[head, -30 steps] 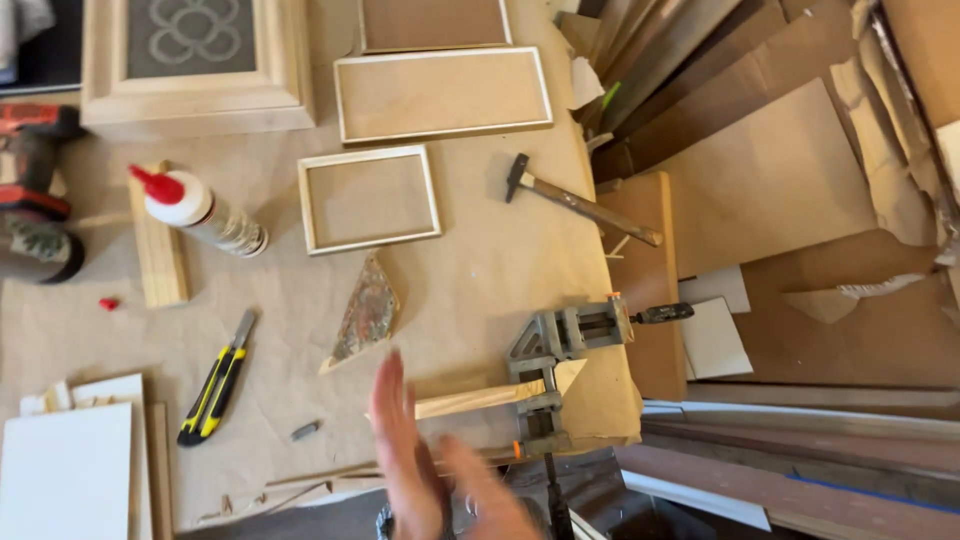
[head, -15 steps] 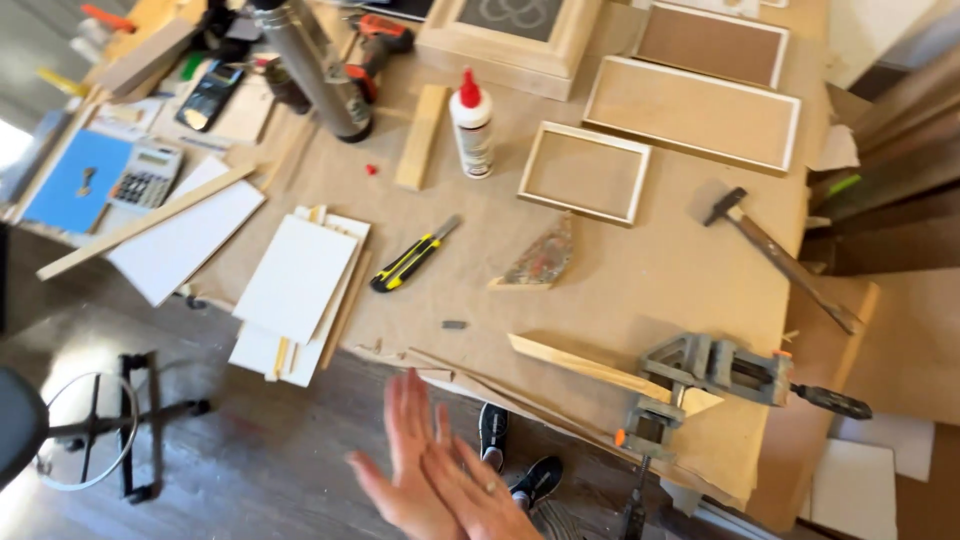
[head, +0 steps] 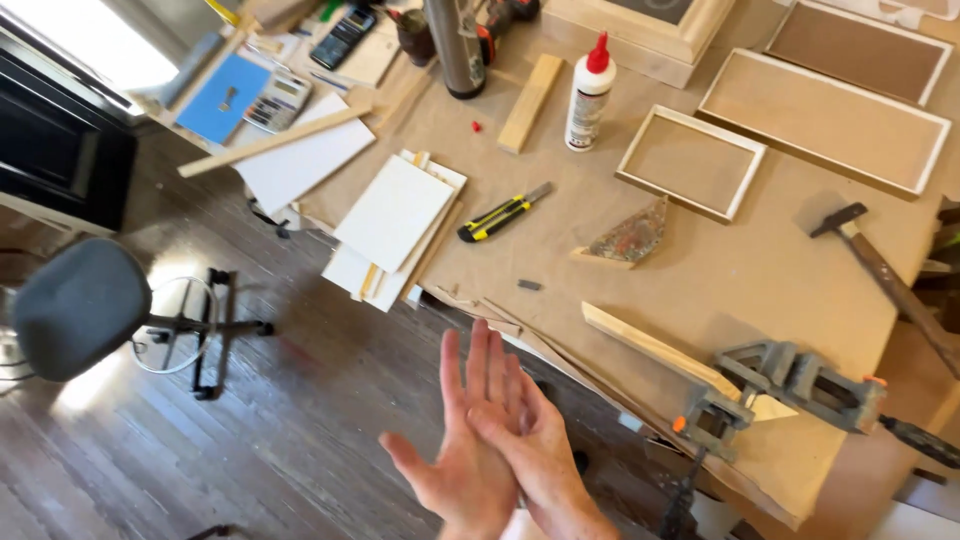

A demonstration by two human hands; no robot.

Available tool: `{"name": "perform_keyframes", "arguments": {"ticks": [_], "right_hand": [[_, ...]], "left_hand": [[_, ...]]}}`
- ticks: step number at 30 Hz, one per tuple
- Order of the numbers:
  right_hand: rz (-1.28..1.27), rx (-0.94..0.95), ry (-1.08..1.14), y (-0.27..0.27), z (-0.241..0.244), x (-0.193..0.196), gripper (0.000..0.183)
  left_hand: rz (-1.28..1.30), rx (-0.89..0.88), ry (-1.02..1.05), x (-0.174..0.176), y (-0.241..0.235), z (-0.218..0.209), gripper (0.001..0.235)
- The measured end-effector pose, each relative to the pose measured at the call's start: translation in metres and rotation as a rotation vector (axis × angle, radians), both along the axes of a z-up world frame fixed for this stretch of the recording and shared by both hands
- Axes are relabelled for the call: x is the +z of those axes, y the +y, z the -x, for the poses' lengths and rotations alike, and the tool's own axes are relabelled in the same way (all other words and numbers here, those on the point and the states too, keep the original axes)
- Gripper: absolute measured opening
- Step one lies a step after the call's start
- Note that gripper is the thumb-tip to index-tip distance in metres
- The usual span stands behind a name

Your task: Assembling small wooden frames by gluing, clamping, and hammering pieces together on a workbench.

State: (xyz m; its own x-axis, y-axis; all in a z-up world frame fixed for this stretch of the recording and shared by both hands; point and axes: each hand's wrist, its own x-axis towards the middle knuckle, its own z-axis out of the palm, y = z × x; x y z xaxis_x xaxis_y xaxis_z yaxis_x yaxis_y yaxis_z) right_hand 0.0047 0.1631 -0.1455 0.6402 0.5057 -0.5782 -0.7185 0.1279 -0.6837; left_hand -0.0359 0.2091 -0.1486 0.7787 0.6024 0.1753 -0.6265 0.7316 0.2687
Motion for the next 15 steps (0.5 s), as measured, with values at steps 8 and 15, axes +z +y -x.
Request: {"name": "perform_keyframes", "arguments": {"ticks": [8,15], "right_hand": [[0.143,0.197,0.143,-0.043,0.063,-0.038,0.087],[0.052,0.393,-1.213,-0.018,0.067,-0.006,0.075]], "left_hand": [[-0.015,0.097,-0.051,0.025,0.049,0.022,0.097],[-0.077,0.278,0.549,-0.011,0.054,-0.004,0.091]]}}
